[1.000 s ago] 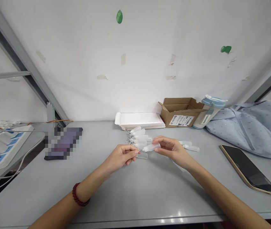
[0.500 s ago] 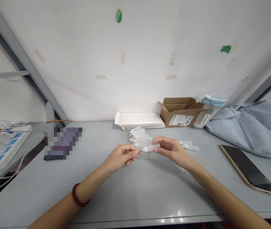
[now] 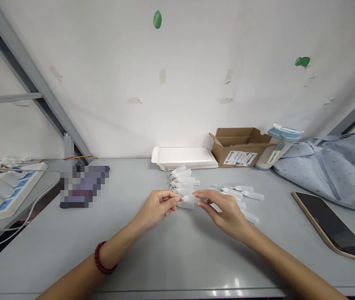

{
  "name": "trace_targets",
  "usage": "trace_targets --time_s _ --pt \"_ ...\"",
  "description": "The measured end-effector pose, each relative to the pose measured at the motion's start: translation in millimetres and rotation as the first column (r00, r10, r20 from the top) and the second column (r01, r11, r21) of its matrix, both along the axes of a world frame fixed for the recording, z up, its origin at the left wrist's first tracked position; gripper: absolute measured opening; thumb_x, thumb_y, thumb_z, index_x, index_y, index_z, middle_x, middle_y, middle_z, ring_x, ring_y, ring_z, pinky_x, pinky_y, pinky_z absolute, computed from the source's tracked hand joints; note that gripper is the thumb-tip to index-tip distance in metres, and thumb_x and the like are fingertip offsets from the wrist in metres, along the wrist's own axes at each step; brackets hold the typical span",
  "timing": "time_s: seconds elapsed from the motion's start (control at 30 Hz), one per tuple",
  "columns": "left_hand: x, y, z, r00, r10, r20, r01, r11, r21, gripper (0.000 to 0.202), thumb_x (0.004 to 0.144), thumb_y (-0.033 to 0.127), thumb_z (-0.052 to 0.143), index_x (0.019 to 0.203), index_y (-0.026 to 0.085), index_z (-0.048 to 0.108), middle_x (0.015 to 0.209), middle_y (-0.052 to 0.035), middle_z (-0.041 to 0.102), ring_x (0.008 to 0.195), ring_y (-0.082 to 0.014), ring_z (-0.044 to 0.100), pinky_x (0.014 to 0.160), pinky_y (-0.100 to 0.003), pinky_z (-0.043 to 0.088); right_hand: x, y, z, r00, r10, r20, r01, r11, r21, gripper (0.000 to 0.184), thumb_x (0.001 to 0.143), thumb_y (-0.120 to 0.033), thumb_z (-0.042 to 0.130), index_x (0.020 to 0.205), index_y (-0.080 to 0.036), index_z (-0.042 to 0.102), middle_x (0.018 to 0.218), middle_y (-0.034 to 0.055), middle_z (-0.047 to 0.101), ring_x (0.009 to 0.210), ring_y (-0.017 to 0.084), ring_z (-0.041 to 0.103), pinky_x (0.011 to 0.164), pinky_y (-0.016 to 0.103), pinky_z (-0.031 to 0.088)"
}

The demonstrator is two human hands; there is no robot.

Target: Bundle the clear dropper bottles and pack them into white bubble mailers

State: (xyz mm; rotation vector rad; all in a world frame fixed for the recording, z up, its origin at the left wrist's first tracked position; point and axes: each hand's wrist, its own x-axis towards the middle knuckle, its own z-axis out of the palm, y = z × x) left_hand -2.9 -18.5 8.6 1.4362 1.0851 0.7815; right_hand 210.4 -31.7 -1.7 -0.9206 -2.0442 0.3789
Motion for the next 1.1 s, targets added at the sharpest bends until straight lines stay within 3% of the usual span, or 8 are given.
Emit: trace_targets --time_s 0.13,0.33,0.43,0.57,0.7,0.87,1.1 --pt "1 -2 0.3 1.000 0.005 0.006 -0.005 1.000 0.007 0.023 0.077 0.033 0.057 0.065 0.014 0.058 0.057 0.0038 0.046 0.049 -0.0066 0.035 0.050 -0.022 0.028 -4 -3 -3.7 1.000 0.004 0.030 -0.006 0.998 0.068 0.025 0.087 -0.018 0.049 0.109 -0.027 0.059 0.099 0.0068 0.069 0.083 0.020 0.067 0.069 0.035 0.057" --pt "1 -4 0.4 0.999 -0.015 0.029 0.015 1.000 0.004 0.024 0.079 0.030 0.055 0.060 0.014 0.053 0.055 0.0042 0.045 0.048 -0.0065 0.035 0.050 -0.022 0.028 -7 -2 -9.3 0.999 0.015 0.028 -0.023 0.958 0.287 0.024 0.087 -0.010 0.049 0.107 -0.020 0.057 0.098 0.0089 0.069 0.090 0.018 0.066 0.074 0.030 0.058" --pt "1 -3 -0.3 0.999 -0.017 0.033 0.017 1.000 -0.004 0.024 0.080 0.030 0.055 0.062 0.014 0.054 0.055 0.0040 0.046 0.048 -0.0063 0.035 0.050 -0.022 0.027 -6 -2 -7.9 0.999 0.016 0.033 -0.024 0.961 0.274 0.023 0.086 -0.010 0.050 0.106 -0.019 0.057 0.097 0.0089 0.069 0.087 0.017 0.066 0.072 0.028 0.057" --pt "-1 -1 2.8 0.998 -0.022 0.065 0.025 0.999 -0.040 0.024 0.080 0.034 0.056 0.069 0.013 0.060 0.058 0.0033 0.048 0.048 -0.0059 0.036 0.050 -0.021 0.028 -4 -3 2.2 1.000 -0.024 0.006 0.023 0.988 0.154 0.016 0.086 -0.018 0.052 0.101 -0.018 0.059 0.083 0.0064 0.070 0.063 0.013 0.064 0.054 0.024 0.053" --pt "-6 1 9.7 0.999 0.002 0.049 0.001 0.999 -0.050 0.023 0.077 0.037 0.062 0.081 0.014 0.066 0.059 0.0033 0.049 0.050 -0.0058 0.037 0.051 -0.021 0.030 -2 -3 11.0 0.994 -0.033 -0.108 0.025 0.997 -0.074 0.016 0.088 -0.026 0.051 0.098 -0.017 0.059 0.064 0.0009 0.066 0.056 0.012 0.063 0.052 0.023 0.051" --pt "-11 4 13.3 0.998 0.055 0.025 -0.054 0.998 -0.013 0.025 0.075 0.037 0.064 0.090 0.016 0.066 0.058 0.0044 0.049 0.051 -0.0063 0.039 0.052 -0.020 0.032 -4 -1 14.1 0.971 -0.050 -0.232 -0.041 0.928 -0.371 0.023 0.088 -0.036 0.048 0.090 -0.016 0.060 0.060 0.0000 0.063 0.051 0.011 0.061 0.049 0.023 0.050" --pt "-7 1 10.1 1.000 -0.015 -0.022 0.015 0.999 0.042 0.024 0.079 0.038 0.058 0.076 0.015 0.065 0.059 0.0029 0.052 0.049 -0.0068 0.040 0.050 -0.021 0.032 -7 1 11.9 0.944 -0.077 -0.322 -0.120 0.826 -0.551 0.030 0.086 -0.044 0.049 0.086 -0.016 0.057 0.066 0.0006 0.061 0.049 0.012 0.062 0.047 0.024 0.049"
